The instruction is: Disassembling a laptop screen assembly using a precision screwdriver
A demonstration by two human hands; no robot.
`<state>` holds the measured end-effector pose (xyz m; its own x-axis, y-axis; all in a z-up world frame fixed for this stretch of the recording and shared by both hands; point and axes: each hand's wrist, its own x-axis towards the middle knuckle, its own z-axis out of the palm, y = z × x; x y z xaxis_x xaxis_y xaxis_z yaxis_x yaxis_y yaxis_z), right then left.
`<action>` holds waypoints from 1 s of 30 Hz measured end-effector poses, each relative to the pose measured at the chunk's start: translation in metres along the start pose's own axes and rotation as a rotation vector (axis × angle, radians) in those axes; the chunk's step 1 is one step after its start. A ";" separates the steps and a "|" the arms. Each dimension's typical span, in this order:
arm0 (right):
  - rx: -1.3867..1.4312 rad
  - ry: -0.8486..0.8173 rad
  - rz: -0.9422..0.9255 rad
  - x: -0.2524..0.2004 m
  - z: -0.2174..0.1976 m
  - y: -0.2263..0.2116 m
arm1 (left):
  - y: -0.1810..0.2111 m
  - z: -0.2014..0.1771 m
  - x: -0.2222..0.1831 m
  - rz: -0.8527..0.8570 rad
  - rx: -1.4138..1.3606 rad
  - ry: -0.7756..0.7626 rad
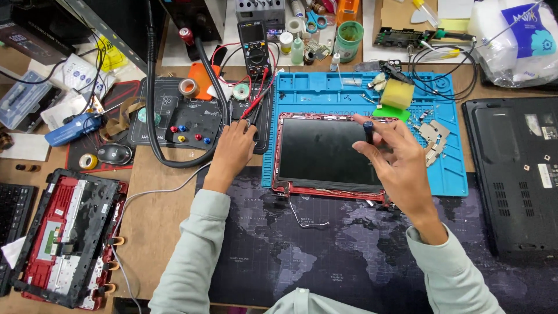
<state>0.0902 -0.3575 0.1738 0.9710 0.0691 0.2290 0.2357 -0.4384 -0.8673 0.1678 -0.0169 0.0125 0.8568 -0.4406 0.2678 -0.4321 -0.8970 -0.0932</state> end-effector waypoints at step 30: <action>0.122 0.140 -0.304 0.121 0.080 0.022 | 0.044 0.036 0.097 -0.377 -0.459 0.521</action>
<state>0.2163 -0.2869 0.1473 0.8426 0.0527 0.5360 0.5246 -0.3059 -0.7945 0.2418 -0.1003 0.0000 0.7758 0.0659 0.6275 -0.3084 -0.8281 0.4682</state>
